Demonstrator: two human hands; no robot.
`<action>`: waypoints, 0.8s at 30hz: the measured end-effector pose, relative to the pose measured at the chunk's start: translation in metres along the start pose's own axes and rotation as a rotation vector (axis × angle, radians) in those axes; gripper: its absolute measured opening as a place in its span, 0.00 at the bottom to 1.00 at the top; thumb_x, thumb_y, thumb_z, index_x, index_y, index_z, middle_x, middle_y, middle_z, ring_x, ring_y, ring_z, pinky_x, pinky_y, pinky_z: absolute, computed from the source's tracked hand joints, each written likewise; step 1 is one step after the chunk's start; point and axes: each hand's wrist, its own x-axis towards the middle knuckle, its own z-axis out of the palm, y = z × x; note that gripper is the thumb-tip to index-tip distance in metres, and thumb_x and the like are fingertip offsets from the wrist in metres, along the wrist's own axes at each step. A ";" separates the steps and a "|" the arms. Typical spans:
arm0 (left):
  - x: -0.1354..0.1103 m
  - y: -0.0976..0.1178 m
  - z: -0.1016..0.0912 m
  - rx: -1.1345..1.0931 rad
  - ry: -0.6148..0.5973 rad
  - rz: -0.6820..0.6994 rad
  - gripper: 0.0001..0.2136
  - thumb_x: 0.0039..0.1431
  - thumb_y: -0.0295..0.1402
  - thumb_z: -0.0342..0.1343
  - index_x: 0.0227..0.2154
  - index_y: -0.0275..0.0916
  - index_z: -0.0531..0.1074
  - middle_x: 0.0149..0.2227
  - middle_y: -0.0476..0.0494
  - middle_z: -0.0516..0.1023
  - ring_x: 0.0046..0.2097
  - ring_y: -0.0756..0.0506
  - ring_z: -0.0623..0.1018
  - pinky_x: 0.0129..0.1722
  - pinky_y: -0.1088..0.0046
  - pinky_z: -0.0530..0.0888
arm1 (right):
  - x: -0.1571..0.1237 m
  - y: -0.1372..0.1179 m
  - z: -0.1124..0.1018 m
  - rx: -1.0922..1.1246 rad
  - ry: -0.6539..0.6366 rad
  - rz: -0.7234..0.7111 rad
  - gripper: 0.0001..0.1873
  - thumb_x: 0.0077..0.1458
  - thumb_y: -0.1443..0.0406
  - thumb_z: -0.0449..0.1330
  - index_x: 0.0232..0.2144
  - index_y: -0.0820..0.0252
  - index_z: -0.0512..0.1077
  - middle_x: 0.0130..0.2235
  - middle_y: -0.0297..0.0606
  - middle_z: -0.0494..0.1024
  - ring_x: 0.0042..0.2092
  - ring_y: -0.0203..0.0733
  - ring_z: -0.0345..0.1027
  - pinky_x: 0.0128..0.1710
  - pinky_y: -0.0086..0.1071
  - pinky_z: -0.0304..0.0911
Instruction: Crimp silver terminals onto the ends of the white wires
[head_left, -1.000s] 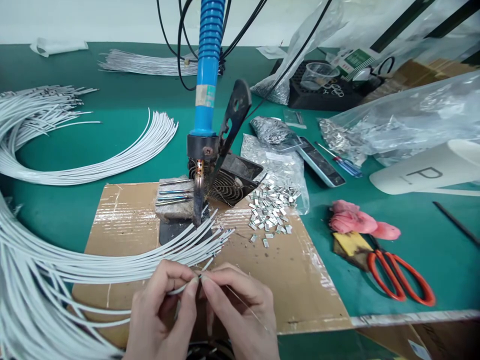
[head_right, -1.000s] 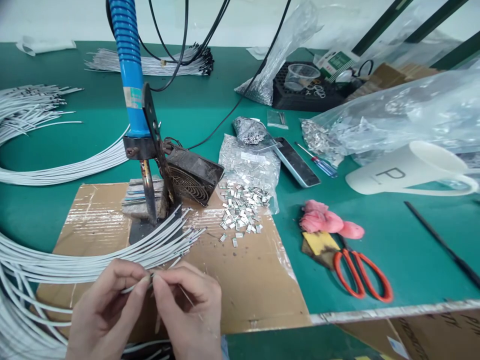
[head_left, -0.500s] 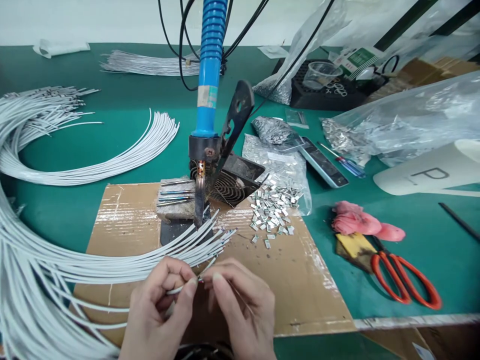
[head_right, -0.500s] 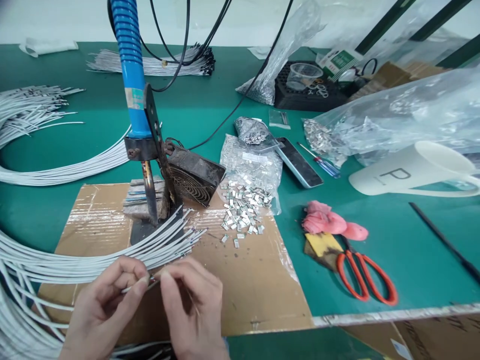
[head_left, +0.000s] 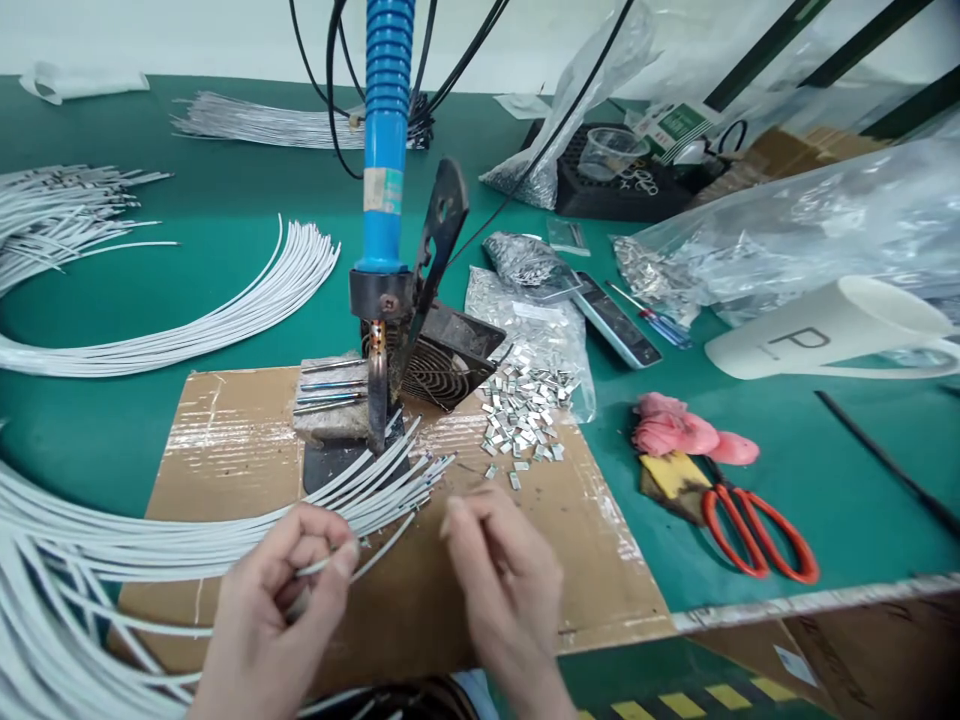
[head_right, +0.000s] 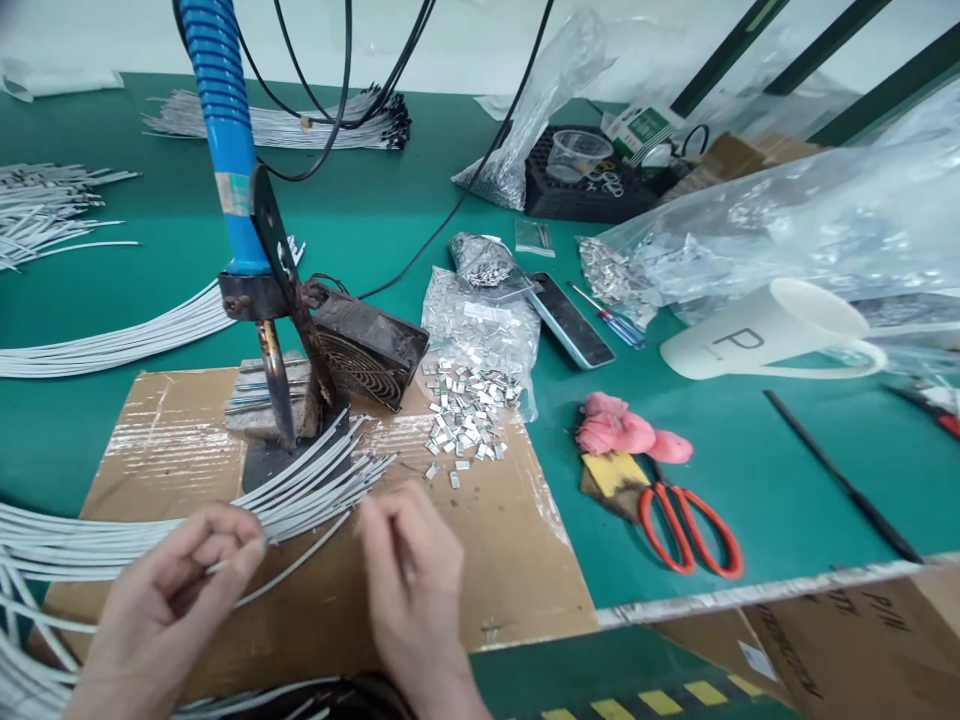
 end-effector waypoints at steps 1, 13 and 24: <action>0.003 -0.001 -0.003 0.004 0.028 0.011 0.10 0.50 0.40 0.67 0.27 0.41 0.74 0.20 0.58 0.62 0.23 0.53 0.60 0.22 0.83 0.59 | 0.004 0.007 -0.009 -0.060 0.051 0.040 0.15 0.70 0.67 0.55 0.28 0.56 0.68 0.26 0.29 0.67 0.26 0.34 0.61 0.25 0.28 0.55; 0.004 0.003 0.001 -0.062 0.051 0.058 0.07 0.55 0.37 0.65 0.28 0.40 0.76 0.22 0.55 0.69 0.25 0.53 0.65 0.23 0.84 0.64 | 0.015 0.046 -0.032 -0.292 0.157 0.196 0.10 0.59 0.56 0.65 0.33 0.57 0.77 0.30 0.38 0.78 0.32 0.45 0.71 0.33 0.38 0.66; 0.001 0.003 0.005 -0.092 -0.069 0.138 0.06 0.56 0.32 0.65 0.25 0.41 0.76 0.31 0.48 0.80 0.33 0.49 0.77 0.31 0.83 0.73 | 0.008 -0.023 -0.003 0.430 -0.011 0.376 0.04 0.57 0.63 0.68 0.30 0.55 0.83 0.28 0.34 0.80 0.26 0.37 0.71 0.25 0.27 0.67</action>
